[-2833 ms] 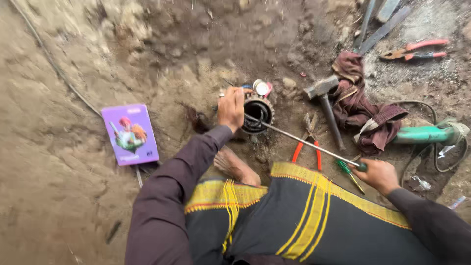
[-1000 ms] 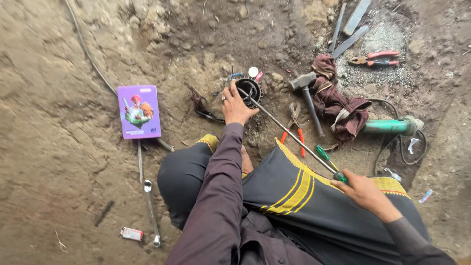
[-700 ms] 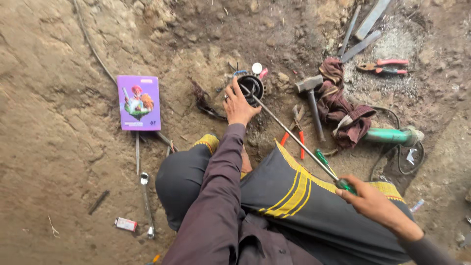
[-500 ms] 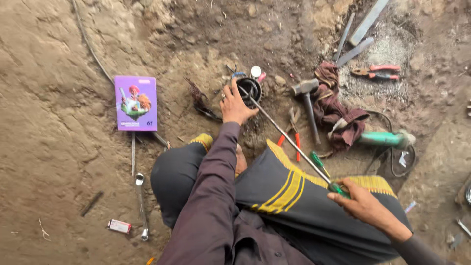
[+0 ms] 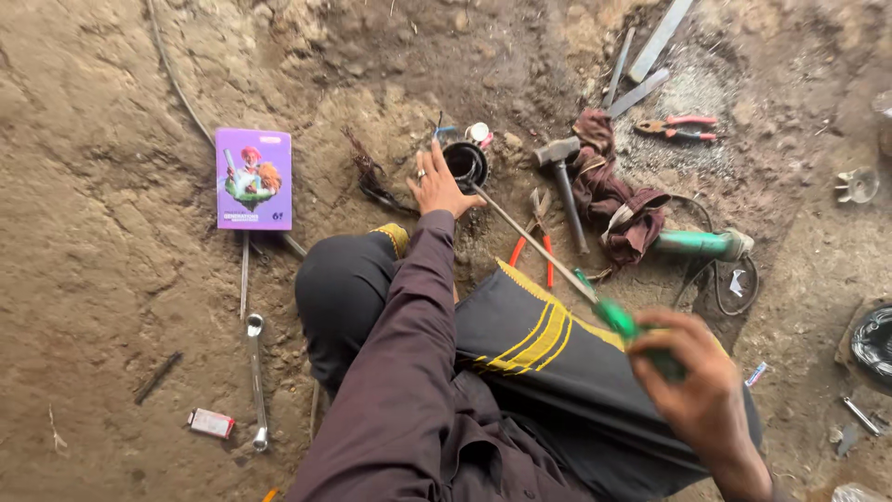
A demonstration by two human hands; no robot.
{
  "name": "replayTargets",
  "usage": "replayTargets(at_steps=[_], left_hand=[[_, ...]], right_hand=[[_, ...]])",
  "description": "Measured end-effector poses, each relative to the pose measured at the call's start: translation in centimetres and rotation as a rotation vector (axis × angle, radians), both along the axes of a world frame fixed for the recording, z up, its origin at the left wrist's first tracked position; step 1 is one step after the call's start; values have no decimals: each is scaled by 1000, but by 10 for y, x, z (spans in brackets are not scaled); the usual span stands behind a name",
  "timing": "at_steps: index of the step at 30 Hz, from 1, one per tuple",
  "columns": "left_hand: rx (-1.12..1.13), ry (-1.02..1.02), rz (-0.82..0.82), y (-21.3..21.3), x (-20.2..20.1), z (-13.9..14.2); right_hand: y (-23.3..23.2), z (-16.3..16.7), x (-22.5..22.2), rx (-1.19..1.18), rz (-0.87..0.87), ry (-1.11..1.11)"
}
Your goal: The person sits on the ground and uses a screwdriver, hammer, and pliers to work on a small cylindrical electrical component. They repeatedly insert the screwdriver, tap it with a hammer, and use pliers to adjust parts inside the fixture.
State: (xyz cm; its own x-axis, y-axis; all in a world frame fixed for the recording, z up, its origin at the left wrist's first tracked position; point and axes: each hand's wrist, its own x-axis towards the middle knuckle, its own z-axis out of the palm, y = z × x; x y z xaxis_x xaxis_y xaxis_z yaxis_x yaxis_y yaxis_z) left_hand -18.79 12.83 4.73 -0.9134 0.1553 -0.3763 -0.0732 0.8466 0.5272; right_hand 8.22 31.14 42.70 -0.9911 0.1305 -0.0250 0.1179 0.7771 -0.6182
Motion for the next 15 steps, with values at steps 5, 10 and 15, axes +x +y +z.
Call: replayTargets(at_steps=[5, 10, 15], left_hand=[[23, 2, 48, 6, -1, 5], [9, -4, 338, 32, 3, 9], [-3, 428, 488, 51, 6, -2]], right_hand=[[-47, 6, -144, 7, 107, 564], [-67, -28, -216, -875, 107, 495], [-70, -41, -236, -950, 108, 492]])
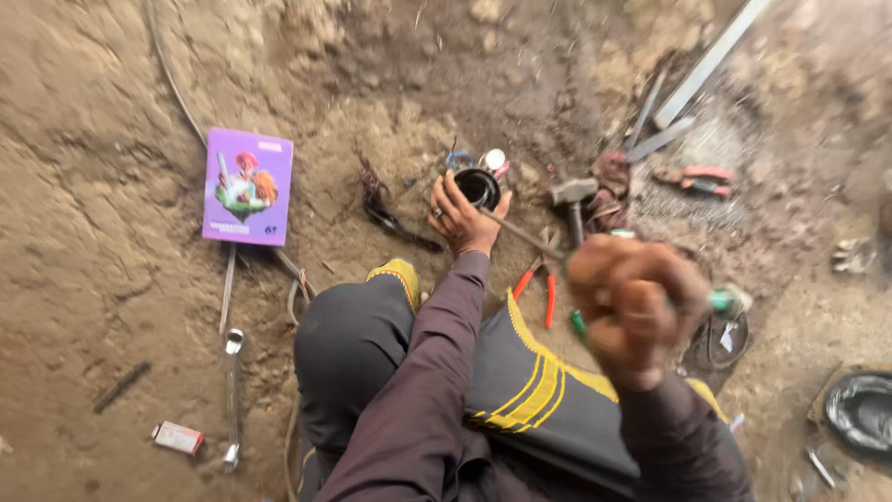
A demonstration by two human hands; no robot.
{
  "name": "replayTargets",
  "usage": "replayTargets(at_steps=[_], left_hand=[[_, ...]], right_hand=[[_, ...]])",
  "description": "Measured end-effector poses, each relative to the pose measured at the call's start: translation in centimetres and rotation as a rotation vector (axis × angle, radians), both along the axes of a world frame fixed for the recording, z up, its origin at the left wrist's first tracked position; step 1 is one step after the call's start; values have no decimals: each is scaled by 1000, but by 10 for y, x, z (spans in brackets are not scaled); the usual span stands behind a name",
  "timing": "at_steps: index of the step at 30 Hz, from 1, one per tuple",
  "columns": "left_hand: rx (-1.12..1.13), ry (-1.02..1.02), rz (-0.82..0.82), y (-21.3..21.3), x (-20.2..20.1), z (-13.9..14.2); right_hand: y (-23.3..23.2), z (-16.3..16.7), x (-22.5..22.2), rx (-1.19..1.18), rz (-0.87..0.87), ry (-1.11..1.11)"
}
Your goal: The person sits on the ground and uses a screwdriver, hammer, and pliers to work on a small cylindrical electrical component. They repeatedly insert the screwdriver, tap it with a hammer, and use pliers to adjust parts inside the fixture.
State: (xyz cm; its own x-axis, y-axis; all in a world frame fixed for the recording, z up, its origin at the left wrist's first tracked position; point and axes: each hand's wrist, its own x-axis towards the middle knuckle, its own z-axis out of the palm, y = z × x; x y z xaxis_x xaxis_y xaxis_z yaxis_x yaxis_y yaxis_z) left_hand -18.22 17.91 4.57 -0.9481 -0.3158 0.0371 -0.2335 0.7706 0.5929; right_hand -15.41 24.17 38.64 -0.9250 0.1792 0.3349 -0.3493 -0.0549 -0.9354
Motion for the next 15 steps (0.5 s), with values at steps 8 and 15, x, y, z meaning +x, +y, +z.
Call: replayTargets(at_steps=[8, 15], left_hand=[[29, 77, -30, -4, -2, -9], [80, -8, 13, -16, -11, -6]], right_hand=[[-8, -2, -83, -81, -178, -81], [-28, -50, -214, 49, -121, -11]])
